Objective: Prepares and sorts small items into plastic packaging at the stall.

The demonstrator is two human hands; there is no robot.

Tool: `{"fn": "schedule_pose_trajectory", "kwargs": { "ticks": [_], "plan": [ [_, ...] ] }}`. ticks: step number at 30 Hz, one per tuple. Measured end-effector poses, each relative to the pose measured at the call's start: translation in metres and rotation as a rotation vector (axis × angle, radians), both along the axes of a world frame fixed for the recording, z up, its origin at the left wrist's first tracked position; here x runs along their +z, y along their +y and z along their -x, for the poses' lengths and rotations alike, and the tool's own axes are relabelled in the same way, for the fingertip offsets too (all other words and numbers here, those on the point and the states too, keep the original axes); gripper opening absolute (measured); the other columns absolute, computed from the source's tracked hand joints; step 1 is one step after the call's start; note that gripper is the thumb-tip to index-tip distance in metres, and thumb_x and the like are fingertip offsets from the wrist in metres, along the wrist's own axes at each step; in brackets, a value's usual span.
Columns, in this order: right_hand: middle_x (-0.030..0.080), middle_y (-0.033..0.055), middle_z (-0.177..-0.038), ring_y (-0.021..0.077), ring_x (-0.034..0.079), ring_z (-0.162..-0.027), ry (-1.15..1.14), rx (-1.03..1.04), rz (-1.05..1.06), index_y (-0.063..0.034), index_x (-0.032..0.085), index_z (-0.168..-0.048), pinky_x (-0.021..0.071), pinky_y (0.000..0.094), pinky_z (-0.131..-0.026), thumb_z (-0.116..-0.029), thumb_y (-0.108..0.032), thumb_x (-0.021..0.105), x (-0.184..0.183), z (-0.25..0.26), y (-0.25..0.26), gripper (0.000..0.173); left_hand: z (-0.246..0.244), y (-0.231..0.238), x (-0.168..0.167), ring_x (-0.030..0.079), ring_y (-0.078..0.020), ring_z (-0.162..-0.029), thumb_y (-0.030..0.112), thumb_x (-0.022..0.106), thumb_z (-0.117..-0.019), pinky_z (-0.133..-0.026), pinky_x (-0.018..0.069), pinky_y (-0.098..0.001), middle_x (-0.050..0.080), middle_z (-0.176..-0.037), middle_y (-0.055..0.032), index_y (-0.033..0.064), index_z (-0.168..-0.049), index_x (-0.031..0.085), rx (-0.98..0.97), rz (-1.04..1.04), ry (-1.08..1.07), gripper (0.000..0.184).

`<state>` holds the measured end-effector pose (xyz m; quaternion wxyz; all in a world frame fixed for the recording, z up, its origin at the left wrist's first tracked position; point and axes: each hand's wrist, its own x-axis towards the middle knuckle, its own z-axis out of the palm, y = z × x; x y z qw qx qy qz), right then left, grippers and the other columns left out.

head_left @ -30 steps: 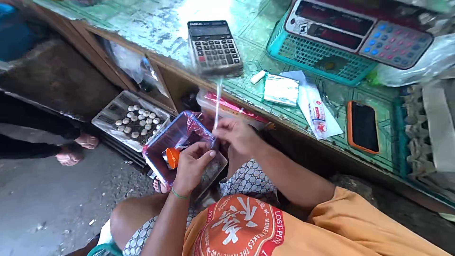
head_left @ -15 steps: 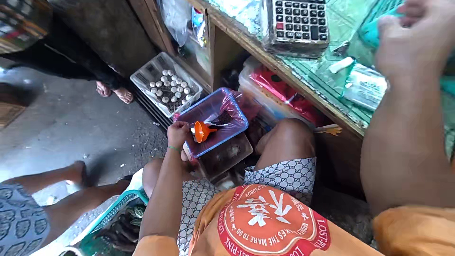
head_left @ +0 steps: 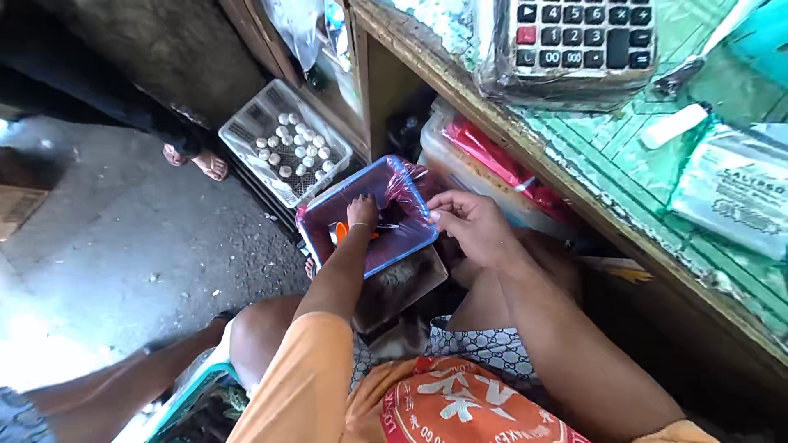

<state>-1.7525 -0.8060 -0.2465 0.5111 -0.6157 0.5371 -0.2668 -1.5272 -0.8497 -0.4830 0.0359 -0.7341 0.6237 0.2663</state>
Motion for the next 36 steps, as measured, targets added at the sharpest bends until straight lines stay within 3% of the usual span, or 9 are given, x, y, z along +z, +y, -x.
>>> {"fn": "schedule_pose_trajectory", "kwargs": {
  "ticks": [6,12,16,21,25,27,29,33,36],
  "plan": [
    [0.071,-0.0010,-0.086,0.0085,0.067,-0.074,0.024,0.065,-0.037,-0.0128,0.072,-0.108,0.0588,0.0298,-0.071,-0.0994,-0.020,0.066,0.001,0.005,-0.010,0.013,0.001,0.004,-0.010,0.065,-0.0395,-0.111,0.019,0.066,-0.0950,-0.094,0.0515,-0.0643,0.071,-0.113,-0.0164,0.0087,-0.098,0.076,0.000,0.081,0.044,0.015],
    [0.071,0.0015,-0.083,0.0112,0.067,-0.070,0.015,0.114,0.051,-0.0104,0.072,-0.107,0.0597,0.0329,-0.067,-0.1004,-0.018,0.065,0.008,-0.001,-0.006,0.013,-0.026,0.042,0.052,0.067,-0.0402,-0.113,0.016,0.054,-0.1026,-0.098,0.0512,-0.0627,0.070,-0.120,-0.0212,0.0065,-0.136,0.063,0.258,0.171,0.243,0.036],
    [0.071,0.0033,-0.084,0.0134,0.067,-0.071,0.094,0.117,0.072,-0.0099,0.072,-0.109,0.0595,0.0367,-0.069,-0.1008,-0.018,0.065,0.018,-0.008,0.010,0.013,-0.045,0.056,0.075,0.070,-0.0365,-0.098,0.024,0.067,-0.0970,-0.091,0.0526,-0.0635,0.073,-0.099,-0.0177,0.0031,-0.103,0.073,0.442,0.265,0.357,0.022],
    [0.072,0.0057,-0.094,0.0153,0.069,-0.078,0.092,0.155,0.122,-0.0082,0.071,-0.113,0.0603,0.0376,-0.073,-0.0965,-0.013,0.070,0.051,-0.024,0.036,0.017,-0.043,0.097,0.180,0.071,-0.0278,-0.089,0.022,0.068,-0.0988,-0.085,0.0568,-0.0558,0.074,-0.099,-0.0128,0.0056,-0.103,0.075,0.254,0.434,0.597,0.018],
    [0.071,0.0120,-0.115,0.0249,0.070,-0.096,0.237,0.380,0.261,-0.0068,0.064,-0.134,0.0590,0.0499,-0.086,-0.0908,-0.021,0.078,0.079,-0.054,0.043,0.048,-0.030,0.128,0.280,0.070,-0.0125,-0.085,0.012,0.071,-0.0956,-0.081,0.0602,-0.0374,0.073,-0.096,-0.0041,0.0068,-0.099,0.078,-0.003,0.595,0.794,0.009],
    [0.073,0.0091,-0.108,0.0217,0.070,-0.099,0.266,0.422,0.282,-0.0080,0.071,-0.119,0.0566,0.0495,-0.092,-0.0910,-0.019,0.075,0.090,-0.069,0.043,0.031,-0.026,0.137,0.305,0.070,-0.0082,-0.088,0.013,0.072,-0.0941,-0.084,0.0604,-0.0330,0.074,-0.095,-0.0006,0.0089,-0.096,0.079,-0.030,0.681,0.834,0.008],
    [0.073,0.0062,-0.096,0.0176,0.070,-0.090,0.213,0.371,0.296,-0.0091,0.075,-0.102,0.0578,0.0454,-0.085,-0.0934,-0.014,0.069,0.100,-0.075,0.047,0.012,-0.025,0.146,0.317,0.071,-0.0088,-0.087,0.012,0.070,-0.0965,-0.083,0.0614,-0.0313,0.075,-0.095,-0.0012,0.0077,-0.099,0.079,-0.023,0.755,0.929,0.010],
    [0.072,0.0057,-0.084,0.0120,0.063,-0.064,-0.057,0.310,0.190,-0.0044,0.076,-0.099,0.0551,0.0294,-0.060,-0.0999,-0.013,0.065,0.111,-0.062,0.066,0.013,-0.022,0.169,0.324,0.071,-0.0136,-0.082,0.010,0.063,-0.1001,-0.080,0.0608,-0.0333,0.074,-0.094,-0.0057,0.0033,-0.106,0.075,0.180,0.710,1.263,0.014],
    [0.072,0.0048,-0.083,0.0090,0.060,-0.062,-0.147,0.362,0.103,-0.0023,0.075,-0.100,0.0522,0.0251,-0.058,-0.1013,-0.013,0.064,0.110,-0.054,0.061,0.016,-0.021,0.168,0.317,0.070,-0.0140,-0.083,0.011,0.054,-0.1051,-0.080,0.0604,-0.0323,0.074,-0.098,-0.0077,0.0022,-0.113,0.073,0.324,0.597,1.491,0.023]
  ]
}}
